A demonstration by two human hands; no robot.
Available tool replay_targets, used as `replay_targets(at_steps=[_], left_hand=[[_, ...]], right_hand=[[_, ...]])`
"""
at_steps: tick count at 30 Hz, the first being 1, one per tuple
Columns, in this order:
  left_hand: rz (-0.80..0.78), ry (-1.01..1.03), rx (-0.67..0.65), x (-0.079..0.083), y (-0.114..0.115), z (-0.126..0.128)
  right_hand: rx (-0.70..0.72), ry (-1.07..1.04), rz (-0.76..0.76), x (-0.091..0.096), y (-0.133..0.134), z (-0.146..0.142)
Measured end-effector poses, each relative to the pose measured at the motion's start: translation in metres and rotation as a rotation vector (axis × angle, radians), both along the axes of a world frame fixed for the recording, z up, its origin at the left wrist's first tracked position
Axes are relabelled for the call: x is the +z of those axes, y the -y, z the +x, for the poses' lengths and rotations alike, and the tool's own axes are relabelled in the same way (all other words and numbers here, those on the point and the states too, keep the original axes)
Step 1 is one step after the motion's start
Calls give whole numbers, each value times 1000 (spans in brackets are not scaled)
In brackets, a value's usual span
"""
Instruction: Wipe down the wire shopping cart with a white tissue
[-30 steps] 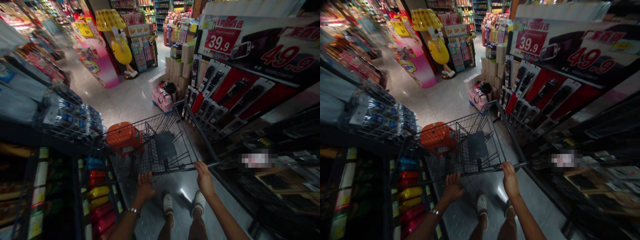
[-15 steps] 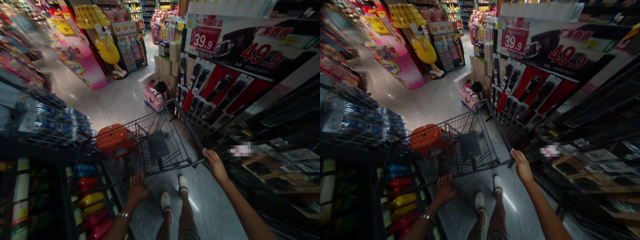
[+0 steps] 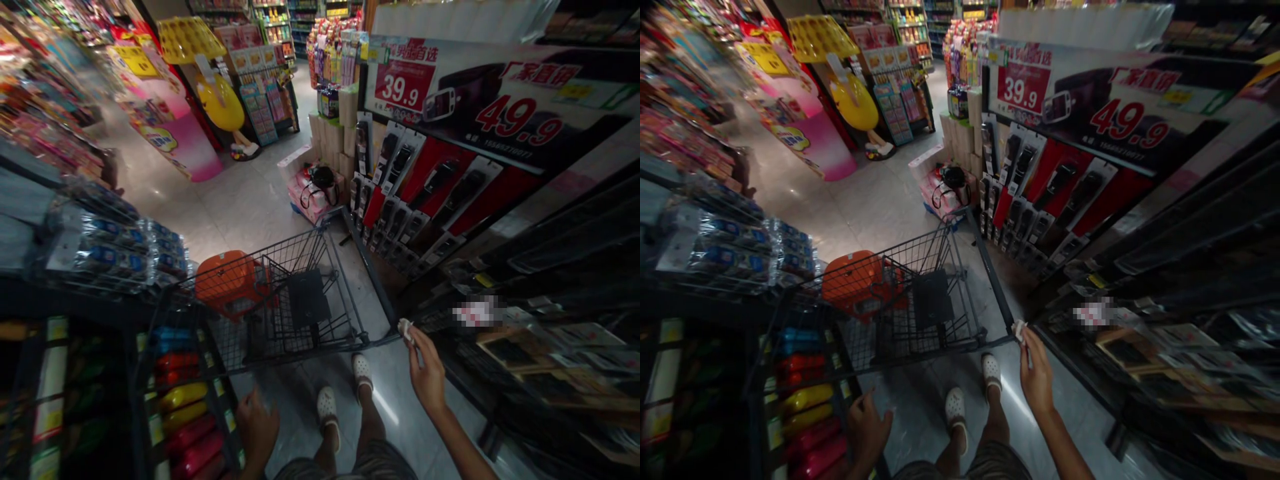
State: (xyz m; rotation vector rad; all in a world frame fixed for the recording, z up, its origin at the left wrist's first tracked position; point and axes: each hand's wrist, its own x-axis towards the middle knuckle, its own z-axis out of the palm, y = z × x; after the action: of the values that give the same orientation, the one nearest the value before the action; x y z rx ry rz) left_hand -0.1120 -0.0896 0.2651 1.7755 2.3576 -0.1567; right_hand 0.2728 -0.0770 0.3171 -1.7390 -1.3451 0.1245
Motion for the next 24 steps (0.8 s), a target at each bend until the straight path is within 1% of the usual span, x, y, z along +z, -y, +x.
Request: replay_targets(at_steps=[1,3,5,6,9,12,14,16,17,19,20,24], left_hand=[[8,37,-10,-1,10,4],[68,200,-46,-2,24,20],[100,384,-123,0,27,45],[95,424,-153,2,25,60],[77,509,-231,9,4,110],[45,609,-366,22,-25,161],[16,658,-458,33,-42,190],[-35,686,-565,44,-55,213],[-104,674,-652,48,-61,221],[-178,672,-733,54,-69,231],[-204,670,-753,56,-72,233],[-255,656,-764,59,-77,233]], right_hand=[[30,-26,-20,2,-4,1],[95,-80,-87,3,-13,4],[186,-123,-179,2,-20,8],[235,-137,-221,2,-22,10],[369,-150,-303,3,-20,18],[452,-148,-313,5,-19,25],[494,-138,-307,5,-25,27],[532,-127,-295,5,-40,29],[547,-121,-286,4,-49,29],[565,-106,-262,2,-73,31],[574,-95,-250,0,-86,32],[620,-48,-215,-5,-147,37]])
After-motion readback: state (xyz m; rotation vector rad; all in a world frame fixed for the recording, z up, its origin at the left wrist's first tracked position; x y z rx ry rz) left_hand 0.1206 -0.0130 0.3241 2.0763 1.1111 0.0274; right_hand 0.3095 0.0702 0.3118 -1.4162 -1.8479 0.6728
